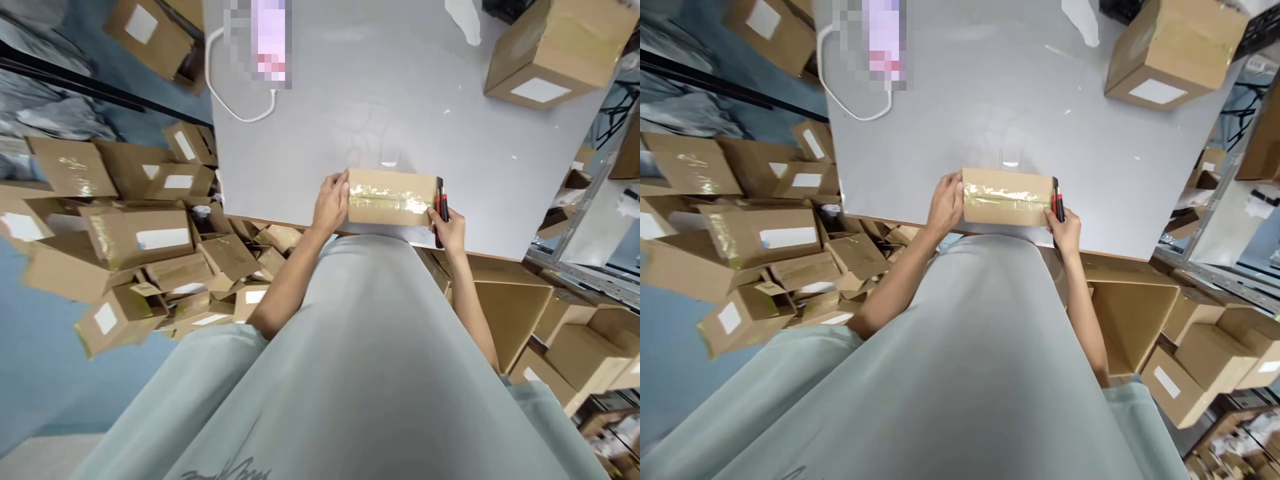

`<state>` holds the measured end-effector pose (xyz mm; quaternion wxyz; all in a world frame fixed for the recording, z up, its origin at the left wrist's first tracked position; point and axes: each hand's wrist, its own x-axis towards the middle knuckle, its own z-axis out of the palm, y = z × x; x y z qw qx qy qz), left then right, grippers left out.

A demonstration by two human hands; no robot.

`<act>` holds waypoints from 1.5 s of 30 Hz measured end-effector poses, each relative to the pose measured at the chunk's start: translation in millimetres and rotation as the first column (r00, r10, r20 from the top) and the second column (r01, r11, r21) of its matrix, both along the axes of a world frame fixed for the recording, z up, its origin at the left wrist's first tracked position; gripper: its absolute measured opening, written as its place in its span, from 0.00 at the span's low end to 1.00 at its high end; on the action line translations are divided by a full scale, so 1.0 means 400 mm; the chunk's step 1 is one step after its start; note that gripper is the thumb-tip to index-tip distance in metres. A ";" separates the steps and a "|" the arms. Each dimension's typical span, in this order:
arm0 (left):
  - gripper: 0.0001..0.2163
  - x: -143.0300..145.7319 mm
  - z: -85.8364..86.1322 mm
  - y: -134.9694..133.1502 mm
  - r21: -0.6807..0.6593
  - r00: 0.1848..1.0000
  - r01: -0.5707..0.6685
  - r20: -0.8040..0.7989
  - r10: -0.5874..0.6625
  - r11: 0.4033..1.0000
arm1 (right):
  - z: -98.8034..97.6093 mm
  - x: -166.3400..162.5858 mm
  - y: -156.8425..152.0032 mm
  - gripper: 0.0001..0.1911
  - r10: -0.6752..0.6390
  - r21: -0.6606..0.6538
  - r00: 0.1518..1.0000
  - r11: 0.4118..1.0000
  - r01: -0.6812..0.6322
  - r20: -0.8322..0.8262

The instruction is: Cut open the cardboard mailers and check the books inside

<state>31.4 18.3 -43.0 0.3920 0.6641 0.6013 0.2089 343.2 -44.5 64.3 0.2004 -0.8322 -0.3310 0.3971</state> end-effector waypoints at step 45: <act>0.38 -0.066 0.054 0.000 -0.109 0.908 0.240 0.377 -0.183 0.965 | 0.245 -0.406 0.266 0.19 0.980 -0.688 -0.134 0.006 -0.726 0.150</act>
